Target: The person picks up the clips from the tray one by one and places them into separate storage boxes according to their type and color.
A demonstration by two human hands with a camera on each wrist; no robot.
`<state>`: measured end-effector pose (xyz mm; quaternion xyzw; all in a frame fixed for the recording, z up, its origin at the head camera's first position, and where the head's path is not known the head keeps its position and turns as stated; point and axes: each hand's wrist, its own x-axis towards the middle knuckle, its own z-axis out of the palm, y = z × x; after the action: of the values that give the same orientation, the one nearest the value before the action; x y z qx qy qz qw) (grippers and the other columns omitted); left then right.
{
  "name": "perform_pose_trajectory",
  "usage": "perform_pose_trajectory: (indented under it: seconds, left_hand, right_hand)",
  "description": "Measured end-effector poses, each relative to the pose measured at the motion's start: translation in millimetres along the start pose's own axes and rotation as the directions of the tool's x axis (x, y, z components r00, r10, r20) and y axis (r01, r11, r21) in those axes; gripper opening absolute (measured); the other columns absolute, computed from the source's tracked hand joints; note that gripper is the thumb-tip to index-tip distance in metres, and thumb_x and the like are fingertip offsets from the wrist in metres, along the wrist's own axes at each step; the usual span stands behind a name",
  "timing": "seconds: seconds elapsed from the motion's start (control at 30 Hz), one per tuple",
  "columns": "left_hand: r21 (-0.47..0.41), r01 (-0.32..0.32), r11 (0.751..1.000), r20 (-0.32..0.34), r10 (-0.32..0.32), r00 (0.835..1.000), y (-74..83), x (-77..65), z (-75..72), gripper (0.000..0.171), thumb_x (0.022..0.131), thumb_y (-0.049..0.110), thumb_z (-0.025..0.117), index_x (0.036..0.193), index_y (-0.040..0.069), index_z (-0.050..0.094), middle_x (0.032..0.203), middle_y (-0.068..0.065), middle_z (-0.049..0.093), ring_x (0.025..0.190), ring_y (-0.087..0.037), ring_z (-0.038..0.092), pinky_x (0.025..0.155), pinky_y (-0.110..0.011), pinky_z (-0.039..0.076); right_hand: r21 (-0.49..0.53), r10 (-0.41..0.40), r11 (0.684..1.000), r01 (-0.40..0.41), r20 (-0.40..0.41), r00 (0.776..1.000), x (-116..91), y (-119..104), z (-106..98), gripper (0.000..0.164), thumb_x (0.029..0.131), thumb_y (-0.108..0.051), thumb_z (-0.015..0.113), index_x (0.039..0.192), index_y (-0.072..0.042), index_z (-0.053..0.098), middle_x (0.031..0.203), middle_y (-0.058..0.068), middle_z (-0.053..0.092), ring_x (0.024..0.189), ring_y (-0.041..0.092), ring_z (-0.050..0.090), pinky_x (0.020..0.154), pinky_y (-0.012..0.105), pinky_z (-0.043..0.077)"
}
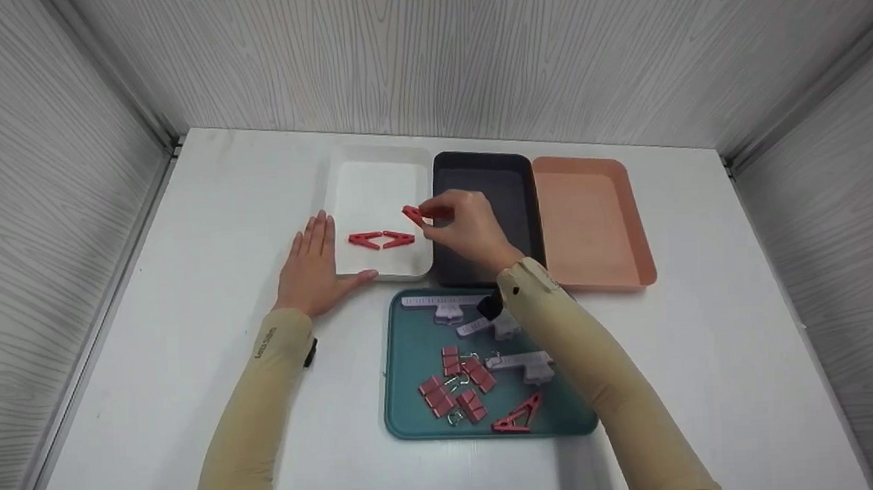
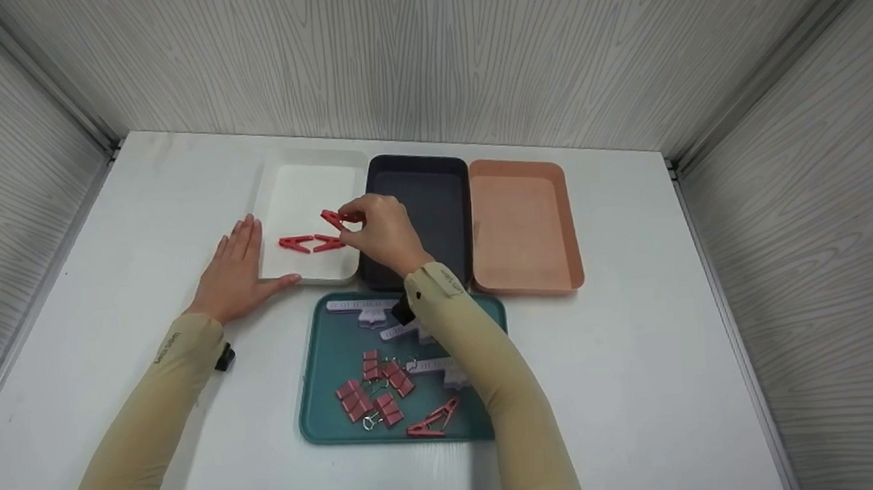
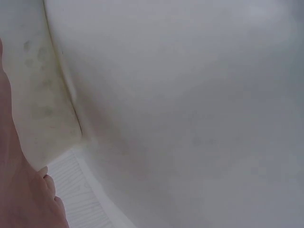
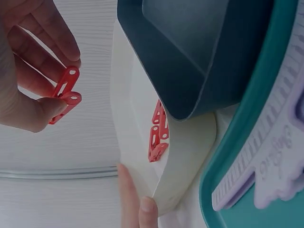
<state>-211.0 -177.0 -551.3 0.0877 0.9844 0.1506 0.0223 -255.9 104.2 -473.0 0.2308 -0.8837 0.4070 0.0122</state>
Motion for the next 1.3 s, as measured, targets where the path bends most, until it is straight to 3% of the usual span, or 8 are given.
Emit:
perform_pose_trajectory:
  seconds: [0.13,0.33,0.47,0.63,0.77,0.97,1.3]
  left_hand:
    - [0.002,-0.007,1.000,0.001,0.007,1.000,0.7,0.1,0.2,0.128,0.081,0.089,0.046,0.162,0.000,0.003,0.169,-0.016,0.001,0.155,-0.028,-0.003,0.123,-0.040,-0.004]
    - [0.011,-0.009,1.000,-0.002,0.009,1.000,0.7,-0.4,1.1,0.128,0.081,0.089,0.046,0.162,0.000,0.003,0.169,-0.015,0.001,0.155,-0.028,-0.003,0.123,-0.041,-0.004]
    - [0.005,-0.016,1.000,0.000,0.016,1.000,2.8,1.5,1.1,0.128,0.080,0.090,0.046,0.162,0.000,0.003,0.169,-0.015,0.002,0.155,-0.028,-0.003,0.123,-0.041,-0.004]
    - [0.007,-0.014,1.000,0.015,0.014,1.000,6.8,2.4,0.8,0.128,0.080,0.090,0.046,0.162,0.001,0.004,0.169,-0.015,0.001,0.155,-0.027,-0.003,0.123,-0.040,-0.004]
    - [0.015,-0.024,1.000,0.021,0.024,0.999,8.8,1.9,-1.0,0.127,0.082,0.088,0.046,0.162,0.000,0.004,0.169,-0.016,0.002,0.155,-0.028,-0.002,0.123,-0.040,-0.004]
    - [0.009,-0.029,1.000,0.024,0.029,0.999,7.6,1.8,-1.4,0.127,0.082,0.088,0.047,0.162,-0.001,0.004,0.169,-0.016,0.001,0.155,-0.028,-0.003,0.123,-0.040,-0.005]
    - [0.014,-0.009,1.000,0.017,0.009,1.000,2.5,1.4,-1.5,0.128,0.081,0.090,0.044,0.162,0.000,0.002,0.169,-0.015,-0.001,0.154,-0.027,-0.005,0.122,-0.039,-0.006]
  right_hand:
    - [-0.043,0.023,0.999,-0.022,0.015,1.000,14.3,0.0,6.9,0.026,0.086,-0.009,0.081,0.112,-0.007,0.078,0.103,0.003,0.071,0.094,0.026,0.068,0.079,0.027,0.056]
    - [-0.097,0.057,0.994,-0.056,0.009,0.998,33.0,0.3,16.0,0.026,0.086,-0.008,0.080,0.112,-0.007,0.078,0.105,0.004,0.072,0.096,0.021,0.068,0.082,0.025,0.055]
    - [-0.111,0.120,0.987,-0.119,0.008,0.993,41.0,0.1,17.9,0.028,0.087,-0.009,0.080,0.115,-0.007,0.078,0.106,0.004,0.072,0.099,0.019,0.068,0.085,0.024,0.055]
    - [-0.142,0.183,0.974,-0.176,0.036,0.983,42.2,0.6,18.8,0.043,0.090,-0.017,0.080,0.131,-0.007,0.070,0.123,0.010,0.070,0.110,0.024,0.067,0.091,0.031,0.056]
    - [-0.155,0.166,0.975,-0.159,0.036,0.985,37.7,1.5,17.6,0.052,0.091,-0.023,0.080,0.138,-0.007,0.065,0.134,0.013,0.065,0.117,0.027,0.065,0.098,0.037,0.053]
    - [-0.181,0.132,0.975,-0.127,0.014,0.991,32.3,-4.9,7.0,0.052,0.092,-0.030,0.079,0.137,-0.010,0.066,0.135,0.006,0.065,0.115,0.015,0.065,0.100,0.031,0.051]
    - [-0.165,0.048,0.985,-0.055,-0.046,0.998,18.8,-20.9,-17.9,0.051,0.092,-0.031,0.079,0.137,-0.011,0.066,0.137,0.005,0.064,0.126,0.016,0.059,0.104,0.028,0.047]
